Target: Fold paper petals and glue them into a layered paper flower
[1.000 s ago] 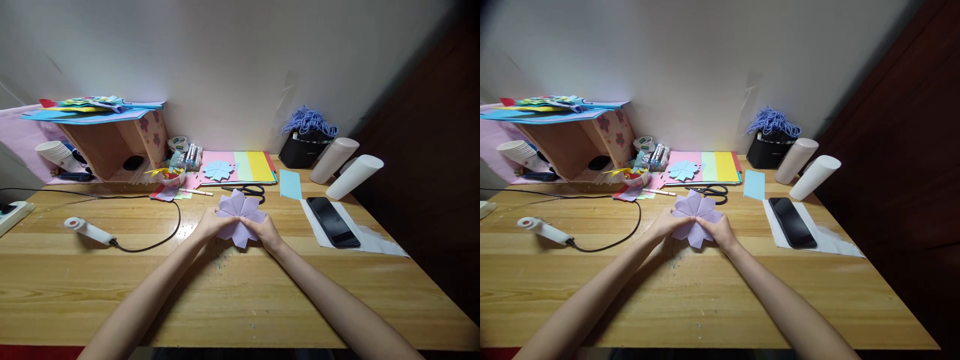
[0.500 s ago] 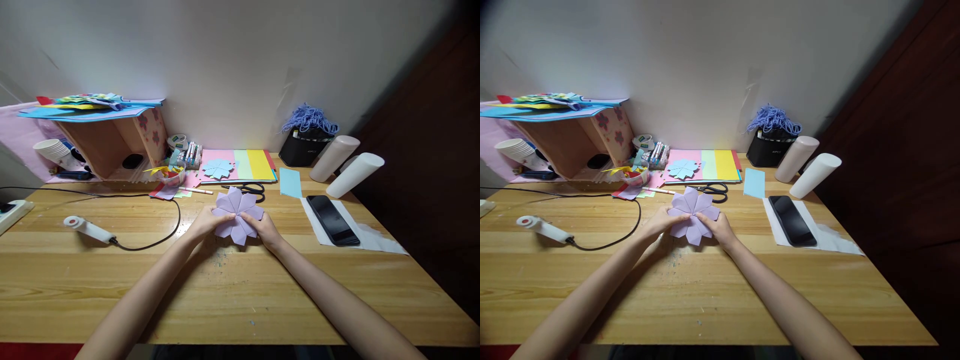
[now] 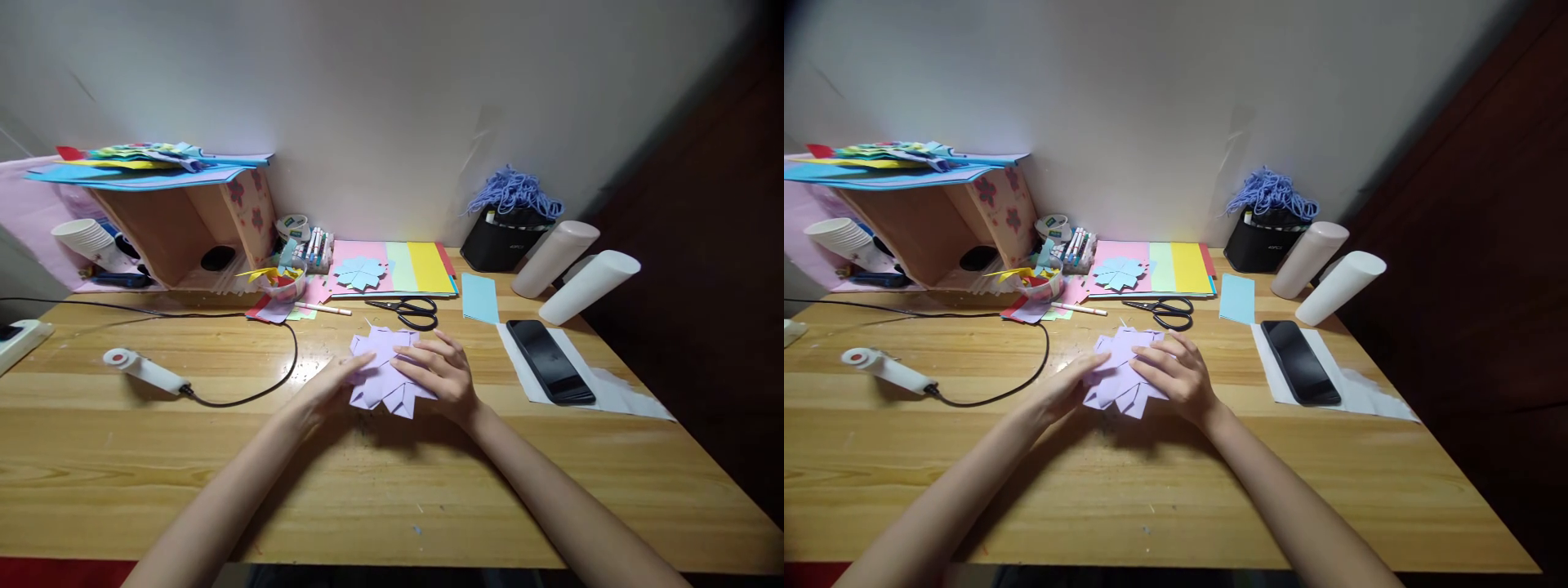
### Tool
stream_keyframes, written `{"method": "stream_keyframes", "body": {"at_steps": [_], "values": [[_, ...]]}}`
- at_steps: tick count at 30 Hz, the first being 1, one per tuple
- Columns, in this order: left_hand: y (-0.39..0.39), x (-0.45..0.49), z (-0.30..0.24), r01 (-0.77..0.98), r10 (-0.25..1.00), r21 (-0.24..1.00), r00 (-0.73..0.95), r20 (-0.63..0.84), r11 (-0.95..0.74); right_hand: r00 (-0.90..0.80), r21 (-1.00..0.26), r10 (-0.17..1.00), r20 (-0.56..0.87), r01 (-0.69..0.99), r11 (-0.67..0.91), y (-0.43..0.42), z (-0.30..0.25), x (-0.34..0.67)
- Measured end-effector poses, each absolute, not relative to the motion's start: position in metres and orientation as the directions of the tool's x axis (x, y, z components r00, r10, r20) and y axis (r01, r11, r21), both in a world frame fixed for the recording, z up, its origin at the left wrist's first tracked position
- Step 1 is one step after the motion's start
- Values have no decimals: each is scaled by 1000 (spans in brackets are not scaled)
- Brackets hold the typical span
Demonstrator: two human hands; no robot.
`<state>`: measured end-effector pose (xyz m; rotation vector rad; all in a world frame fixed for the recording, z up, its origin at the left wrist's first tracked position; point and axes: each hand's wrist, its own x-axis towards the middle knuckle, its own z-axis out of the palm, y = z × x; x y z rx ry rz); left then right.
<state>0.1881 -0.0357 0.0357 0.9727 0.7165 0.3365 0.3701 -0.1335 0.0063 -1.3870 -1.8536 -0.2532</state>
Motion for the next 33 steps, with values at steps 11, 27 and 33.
{"method": "stream_keyframes", "body": {"at_steps": [11, 27, 33], "values": [[-34, 182, 15, -32, 692, 877, 629, -355, 479, 370, -970, 902, 222, 182, 164, -116, 9, 374], [-43, 185, 8, 49, 779, 939, 545, -311, 340, 237, -984, 956, -175, -15, -176, -121, -2, 345], [-40, 184, 6, 92, 775, 949, 555, -301, 303, 253, -986, 953, -168, -42, -163, -119, -3, 346]]}}
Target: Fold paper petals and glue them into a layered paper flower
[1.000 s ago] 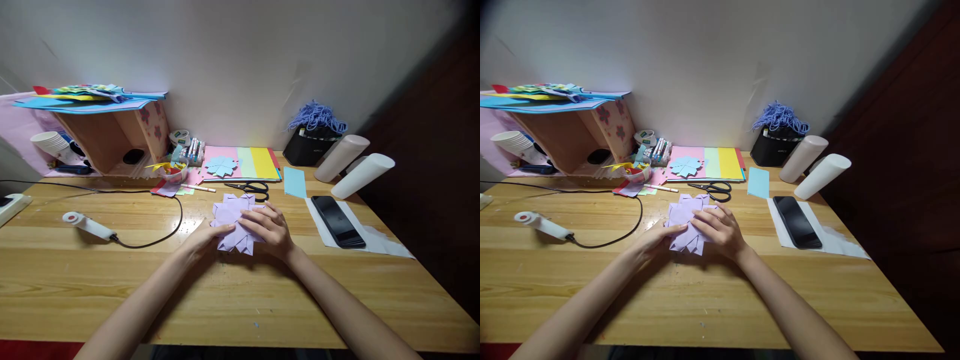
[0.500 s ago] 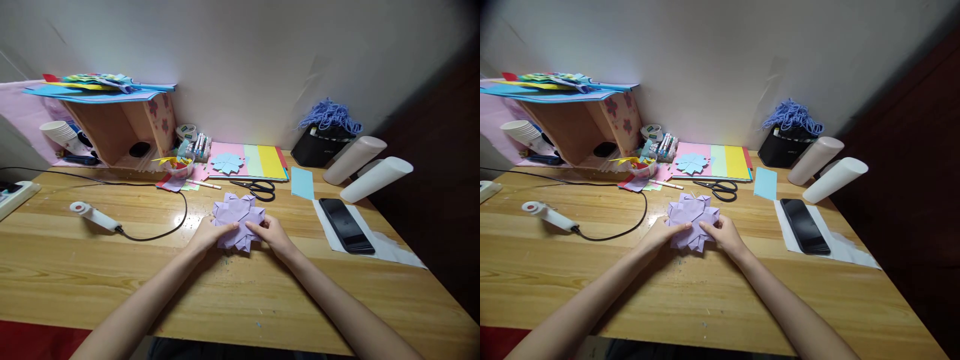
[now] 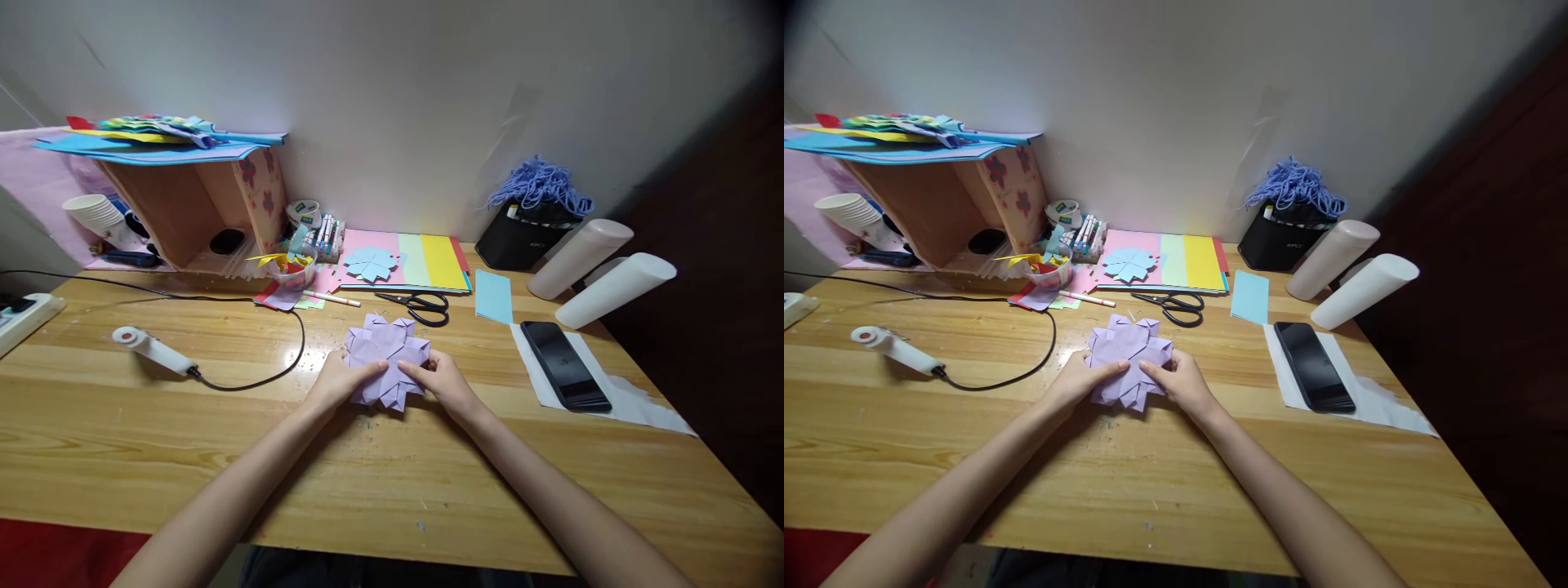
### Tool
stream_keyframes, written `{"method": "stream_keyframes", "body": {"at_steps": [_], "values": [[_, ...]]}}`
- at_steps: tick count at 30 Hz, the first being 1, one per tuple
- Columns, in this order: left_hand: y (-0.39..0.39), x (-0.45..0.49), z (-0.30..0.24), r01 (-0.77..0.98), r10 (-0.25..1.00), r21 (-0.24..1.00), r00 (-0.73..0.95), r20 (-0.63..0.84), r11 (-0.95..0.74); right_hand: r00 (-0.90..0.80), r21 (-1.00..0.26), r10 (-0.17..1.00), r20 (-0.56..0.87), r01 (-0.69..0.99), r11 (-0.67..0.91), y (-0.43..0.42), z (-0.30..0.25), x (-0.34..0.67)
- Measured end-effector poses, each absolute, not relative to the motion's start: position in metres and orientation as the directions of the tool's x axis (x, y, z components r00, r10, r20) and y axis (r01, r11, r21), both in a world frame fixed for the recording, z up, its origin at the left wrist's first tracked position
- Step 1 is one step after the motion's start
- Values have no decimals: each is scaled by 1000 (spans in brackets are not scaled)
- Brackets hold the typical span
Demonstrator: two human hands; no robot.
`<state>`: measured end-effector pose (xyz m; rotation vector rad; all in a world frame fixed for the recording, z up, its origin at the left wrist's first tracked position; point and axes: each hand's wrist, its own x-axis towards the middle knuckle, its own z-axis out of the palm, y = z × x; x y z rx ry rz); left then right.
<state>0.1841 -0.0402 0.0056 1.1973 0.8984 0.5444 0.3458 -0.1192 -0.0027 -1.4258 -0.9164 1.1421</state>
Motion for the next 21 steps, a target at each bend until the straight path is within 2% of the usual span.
{"method": "stream_keyframes", "body": {"at_steps": [6, 10, 14, 16, 18, 21], "values": [[-36, 183, 8, 105, 745, 944, 590, -311, 312, 277, -989, 949, -150, -30, -148, -119, 0, 346], [-36, 181, 11, 123, 732, 950, 612, -301, 288, 290, -984, 941, -176, -82, -159, -118, -1, 347], [-31, 183, 12, 12, 739, 934, 608, -290, 356, 423, -988, 896, -138, -128, -92, -115, -4, 352], [-25, 184, 11, -77, 776, 895, 536, -334, 439, 530, -995, 848, -27, -100, 30, -113, -4, 356], [-21, 185, 11, -124, 771, 834, 474, -426, 537, 591, -985, 794, 143, 6, 173, -113, -1, 361], [-20, 184, 15, -135, 635, 706, 575, -516, 695, 476, -888, 754, 452, 315, 334, -120, 7, 365]]}}
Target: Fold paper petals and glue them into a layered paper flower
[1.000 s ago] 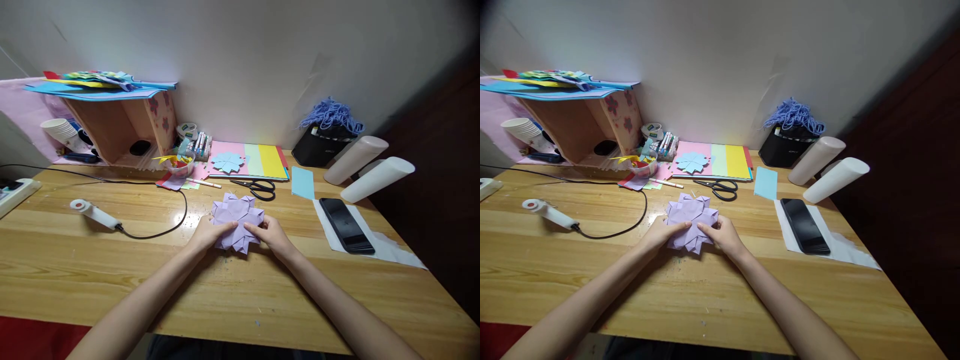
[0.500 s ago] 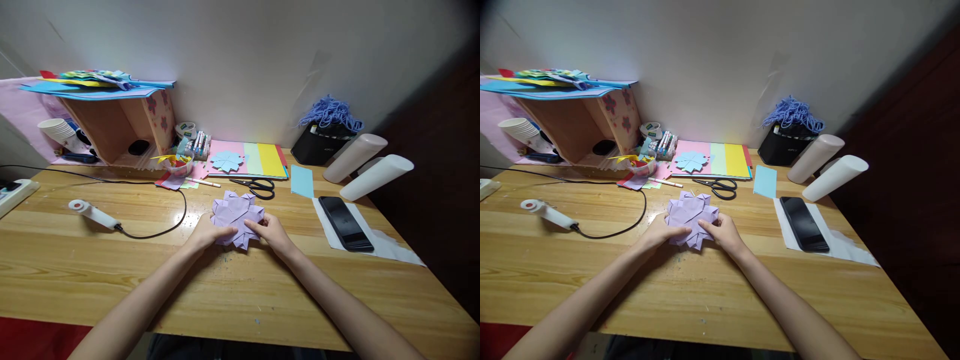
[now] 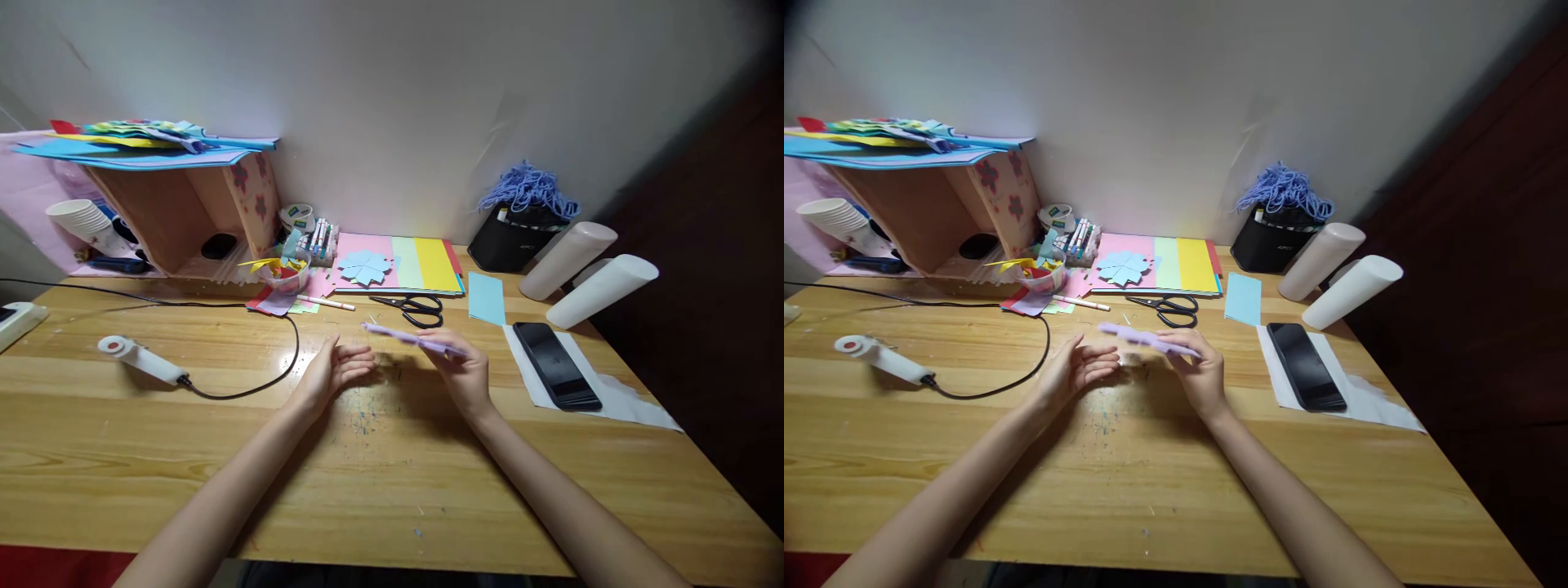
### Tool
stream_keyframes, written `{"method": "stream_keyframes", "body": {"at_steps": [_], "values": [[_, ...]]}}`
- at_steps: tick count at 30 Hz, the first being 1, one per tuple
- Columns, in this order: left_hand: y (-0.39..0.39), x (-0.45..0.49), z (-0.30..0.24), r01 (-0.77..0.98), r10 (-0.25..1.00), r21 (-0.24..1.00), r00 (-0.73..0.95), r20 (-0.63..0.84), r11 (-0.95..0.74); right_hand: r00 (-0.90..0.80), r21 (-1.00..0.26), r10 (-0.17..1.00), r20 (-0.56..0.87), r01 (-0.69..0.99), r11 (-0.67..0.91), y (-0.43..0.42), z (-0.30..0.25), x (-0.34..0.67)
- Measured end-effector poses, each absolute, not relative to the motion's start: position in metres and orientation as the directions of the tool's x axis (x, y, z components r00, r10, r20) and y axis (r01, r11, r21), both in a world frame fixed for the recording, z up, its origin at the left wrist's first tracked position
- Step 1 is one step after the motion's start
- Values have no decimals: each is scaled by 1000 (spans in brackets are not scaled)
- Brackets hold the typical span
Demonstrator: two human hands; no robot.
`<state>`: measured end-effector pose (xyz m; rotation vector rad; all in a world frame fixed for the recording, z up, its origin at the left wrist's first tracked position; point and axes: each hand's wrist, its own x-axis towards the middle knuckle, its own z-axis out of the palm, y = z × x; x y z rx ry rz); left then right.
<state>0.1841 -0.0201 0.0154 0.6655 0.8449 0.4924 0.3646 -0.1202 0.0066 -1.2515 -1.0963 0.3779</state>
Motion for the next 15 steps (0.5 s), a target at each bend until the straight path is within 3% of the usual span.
{"method": "stream_keyframes", "body": {"at_steps": [2, 4, 6, 8, 11, 13, 15], "values": [[-25, 183, 20, -132, 533, 637, 687, -493, 760, 311, -755, 743, 593, 535, 379, -126, 11, 365], [-32, 182, 23, -152, 517, 633, 732, -444, 759, 169, -611, 729, 663, 684, 397, -131, 13, 364], [-38, 182, 25, -166, 552, 693, 741, -382, 701, 78, -515, 725, 684, 756, 405, -133, 13, 362], [-40, 181, 24, -162, 594, 766, 736, -326, 622, 54, -497, 732, 679, 768, 404, -132, 14, 360], [-37, 180, 23, -125, 633, 827, 708, -313, 548, 233, -675, 764, 602, 659, 331, -129, 16, 358], [-35, 179, 22, -109, 665, 852, 679, -313, 512, 387, -866, 816, 430, 433, 250, -125, 17, 358], [-34, 179, 21, -103, 694, 875, 655, -298, 472, 403, -978, 895, 189, 160, 135, -122, 16, 359]]}}
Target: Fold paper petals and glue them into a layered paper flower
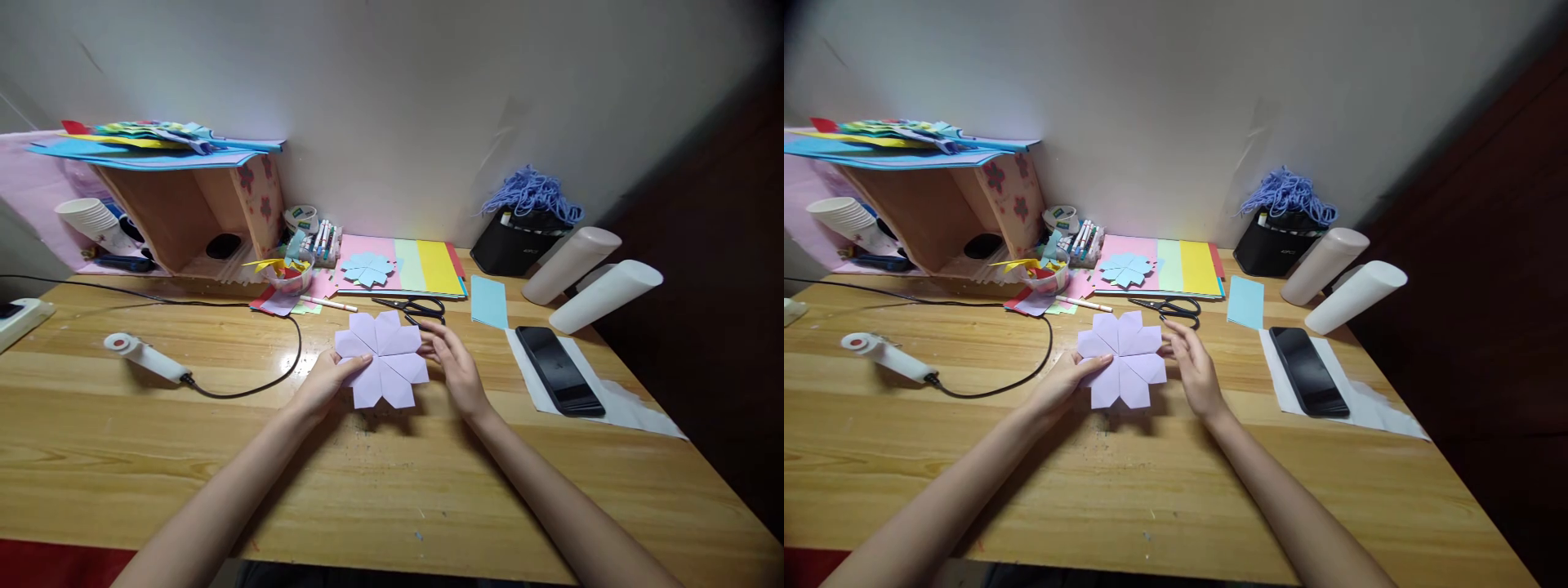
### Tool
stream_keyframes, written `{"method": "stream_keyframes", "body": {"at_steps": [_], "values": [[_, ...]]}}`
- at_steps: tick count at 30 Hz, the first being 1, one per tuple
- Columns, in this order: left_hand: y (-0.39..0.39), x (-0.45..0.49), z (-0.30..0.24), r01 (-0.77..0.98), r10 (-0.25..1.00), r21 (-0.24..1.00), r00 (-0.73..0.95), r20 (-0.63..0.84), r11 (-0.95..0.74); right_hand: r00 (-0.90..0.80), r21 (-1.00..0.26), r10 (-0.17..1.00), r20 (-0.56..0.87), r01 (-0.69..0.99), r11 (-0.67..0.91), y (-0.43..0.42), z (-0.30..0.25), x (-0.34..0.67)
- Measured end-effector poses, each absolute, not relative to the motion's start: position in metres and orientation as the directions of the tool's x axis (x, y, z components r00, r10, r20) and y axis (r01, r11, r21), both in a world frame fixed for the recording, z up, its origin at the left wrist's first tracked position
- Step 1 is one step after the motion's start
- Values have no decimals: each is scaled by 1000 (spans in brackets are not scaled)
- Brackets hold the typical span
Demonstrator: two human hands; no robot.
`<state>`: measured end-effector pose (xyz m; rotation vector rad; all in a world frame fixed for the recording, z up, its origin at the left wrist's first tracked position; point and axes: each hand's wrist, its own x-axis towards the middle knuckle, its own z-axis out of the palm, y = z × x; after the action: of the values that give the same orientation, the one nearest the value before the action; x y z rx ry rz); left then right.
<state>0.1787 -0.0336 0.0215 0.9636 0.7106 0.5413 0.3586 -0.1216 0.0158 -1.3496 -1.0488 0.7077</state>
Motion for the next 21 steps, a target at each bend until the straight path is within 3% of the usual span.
{"method": "stream_keyframes", "body": {"at_steps": [3, 8, 13, 16, 21], "values": [[-34, 180, 19, -91, 713, 893, 639, -287, 440, 279, -998, 959, -42, -64, -26, -118, 10, 358], [-31, 182, 12, -103, 707, 850, 611, -355, 516, 236, -985, 963, -128, -145, -95, -117, 3, 355], [-11, 174, 10, -108, 748, 844, 531, -397, 525, 312, -992, 942, -122, -57, -109, -79, 7, 378], [5, 166, 8, -131, 779, 832, 454, -432, 538, 474, -984, 879, -46, 129, -121, -26, 14, 399], [16, 161, 3, -194, 781, 791, 405, -475, 581, 589, -975, 805, -71, 129, -181, 61, 20, 410]]}}
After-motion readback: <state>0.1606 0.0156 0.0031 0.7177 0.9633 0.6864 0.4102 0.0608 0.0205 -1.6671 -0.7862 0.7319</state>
